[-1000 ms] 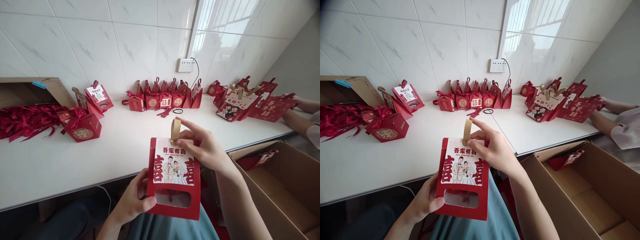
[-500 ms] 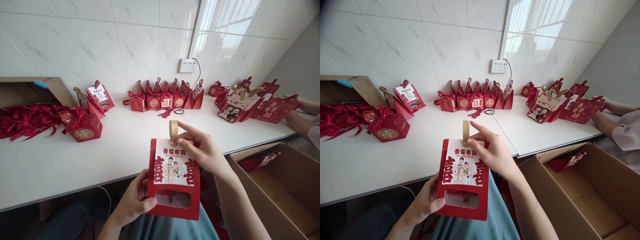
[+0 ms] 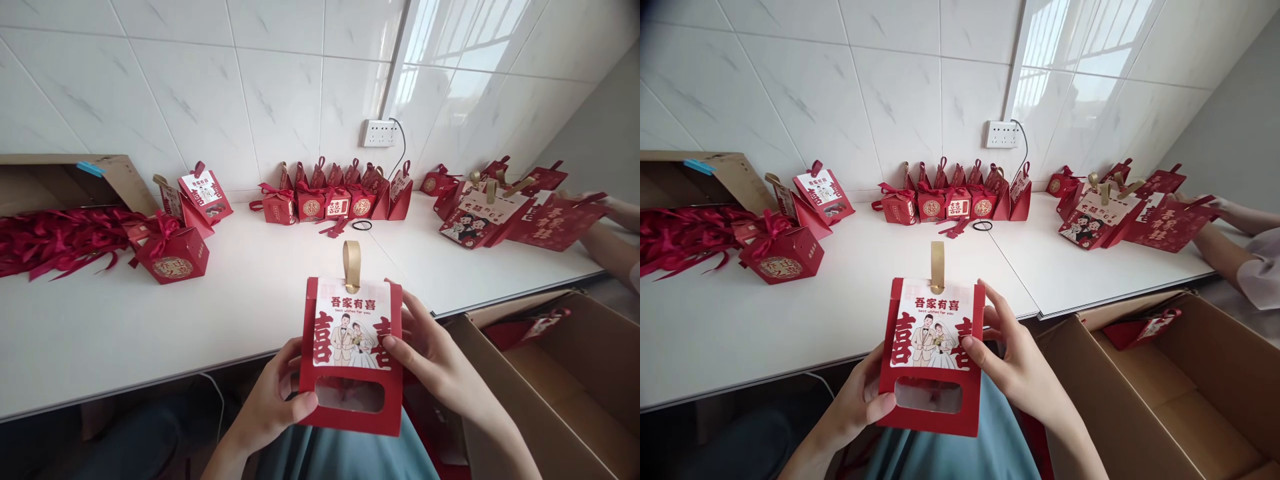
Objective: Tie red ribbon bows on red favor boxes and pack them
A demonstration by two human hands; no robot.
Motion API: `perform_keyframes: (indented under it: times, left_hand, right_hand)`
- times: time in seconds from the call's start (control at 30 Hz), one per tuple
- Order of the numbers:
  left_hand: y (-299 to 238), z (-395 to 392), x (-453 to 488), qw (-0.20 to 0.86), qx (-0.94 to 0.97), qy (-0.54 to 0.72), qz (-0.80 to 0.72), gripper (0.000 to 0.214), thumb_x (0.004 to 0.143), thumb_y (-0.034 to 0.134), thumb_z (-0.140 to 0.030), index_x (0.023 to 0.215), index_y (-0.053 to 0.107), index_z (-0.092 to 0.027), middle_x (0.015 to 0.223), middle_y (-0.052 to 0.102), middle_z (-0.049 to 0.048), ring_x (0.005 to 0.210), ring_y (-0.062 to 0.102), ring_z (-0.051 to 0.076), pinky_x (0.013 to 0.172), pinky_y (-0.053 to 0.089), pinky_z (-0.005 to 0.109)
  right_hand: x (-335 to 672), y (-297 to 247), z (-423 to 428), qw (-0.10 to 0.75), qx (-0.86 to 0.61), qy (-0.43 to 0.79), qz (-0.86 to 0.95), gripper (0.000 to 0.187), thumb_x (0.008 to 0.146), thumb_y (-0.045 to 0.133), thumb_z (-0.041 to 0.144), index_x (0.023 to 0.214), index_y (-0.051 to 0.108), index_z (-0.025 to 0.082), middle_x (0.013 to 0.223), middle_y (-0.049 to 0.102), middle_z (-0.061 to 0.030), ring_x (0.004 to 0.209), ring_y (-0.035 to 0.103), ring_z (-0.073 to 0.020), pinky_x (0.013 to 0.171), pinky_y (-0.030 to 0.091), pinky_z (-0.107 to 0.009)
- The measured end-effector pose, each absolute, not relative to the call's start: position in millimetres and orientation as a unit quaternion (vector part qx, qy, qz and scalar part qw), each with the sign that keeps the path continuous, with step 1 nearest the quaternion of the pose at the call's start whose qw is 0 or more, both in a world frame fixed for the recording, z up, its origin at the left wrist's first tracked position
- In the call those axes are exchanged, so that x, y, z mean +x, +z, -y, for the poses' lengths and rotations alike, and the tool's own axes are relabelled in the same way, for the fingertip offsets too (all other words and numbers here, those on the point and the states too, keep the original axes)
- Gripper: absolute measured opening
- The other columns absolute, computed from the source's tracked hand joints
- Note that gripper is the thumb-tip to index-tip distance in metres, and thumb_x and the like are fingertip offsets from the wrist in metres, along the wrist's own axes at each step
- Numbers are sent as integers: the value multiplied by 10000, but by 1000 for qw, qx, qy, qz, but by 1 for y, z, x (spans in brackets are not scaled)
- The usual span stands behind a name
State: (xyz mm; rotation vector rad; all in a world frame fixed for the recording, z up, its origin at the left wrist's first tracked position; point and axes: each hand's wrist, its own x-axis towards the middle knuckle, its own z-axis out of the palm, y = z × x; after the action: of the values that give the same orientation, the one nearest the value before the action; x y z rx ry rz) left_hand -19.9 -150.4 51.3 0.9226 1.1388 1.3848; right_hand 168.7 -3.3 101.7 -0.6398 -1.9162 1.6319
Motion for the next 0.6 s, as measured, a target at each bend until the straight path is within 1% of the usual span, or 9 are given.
perform_keyframes:
  times: [0.07,0.13,0.23,0.3,0.37,0.4,0.47,0.53,0.6]
  left_hand:
    - [53,147,-12,495,368,613,-494,664,690,718,-415,1266,435,-243,1281,534,108,1135,548,296,921,488,382]
    - [56,141,0,418,352,659,-517,711,682,728,-391,1294,383,-284,1284,509,90,1116,564,263,888,512,343]
    - [65,132,20,270,389,696,-540,754,714,715,-276,1344,306,-340,1324,467,78,1163,538,229,902,513,314]
    - [71,126,29,189,463,685,-529,822,716,713,-205,1382,255,-355,1383,428,87,1233,485,238,947,493,334]
    - [76,122,34,147,542,657,-503,878,712,714,-160,1411,219,-352,1407,422,98,1271,449,251,986,470,364]
    - [79,120,35,136,572,643,-491,882,713,710,-144,1417,218,-346,1405,433,101,1274,446,255,997,462,376]
    - [82,118,34,123,599,631,-477,871,710,711,-126,1416,242,-329,1400,444,104,1266,455,255,1011,453,385]
    - [83,117,32,117,591,640,-478,868,688,735,-128,1405,279,-309,1407,434,103,1270,448,249,1024,443,372]
    - [82,116,30,124,568,656,-482,864,672,758,-143,1392,308,-302,1418,419,95,1285,430,236,1033,436,343]
  right_hand:
    - [174,89,3,300,-249,623,678,508,870,589,369,1342,428,273,1265,583,-100,1079,602,-261,873,532,-389]
    - [176,74,-1,358,-253,653,618,451,855,607,376,1280,500,269,1220,617,-91,1039,624,-258,839,545,-371]
    - [176,52,-12,419,-225,699,534,427,779,676,438,1167,586,284,1147,663,-76,1026,631,-282,835,542,-416]
    - [175,44,-16,430,-211,714,510,414,729,713,470,1097,622,302,1183,650,-65,1088,597,-297,886,510,-461]
    - [174,41,-17,437,-221,718,495,388,734,696,504,1062,639,305,1222,629,-64,1118,578,-299,915,486,-486]
    - [174,42,-17,437,-230,720,488,381,746,674,525,1050,647,296,1218,630,-71,1099,589,-298,908,488,-489]
    - [173,44,-15,432,-237,723,484,415,739,659,564,1037,662,275,1185,647,-85,1024,625,-297,868,508,-476]
    - [173,47,-14,423,-214,728,494,532,648,721,591,1068,659,270,1151,660,-85,996,629,-305,836,522,-453]
    - [173,46,-14,417,-195,730,505,669,543,782,594,1117,641,281,1089,680,-79,1011,613,-320,819,525,-438]
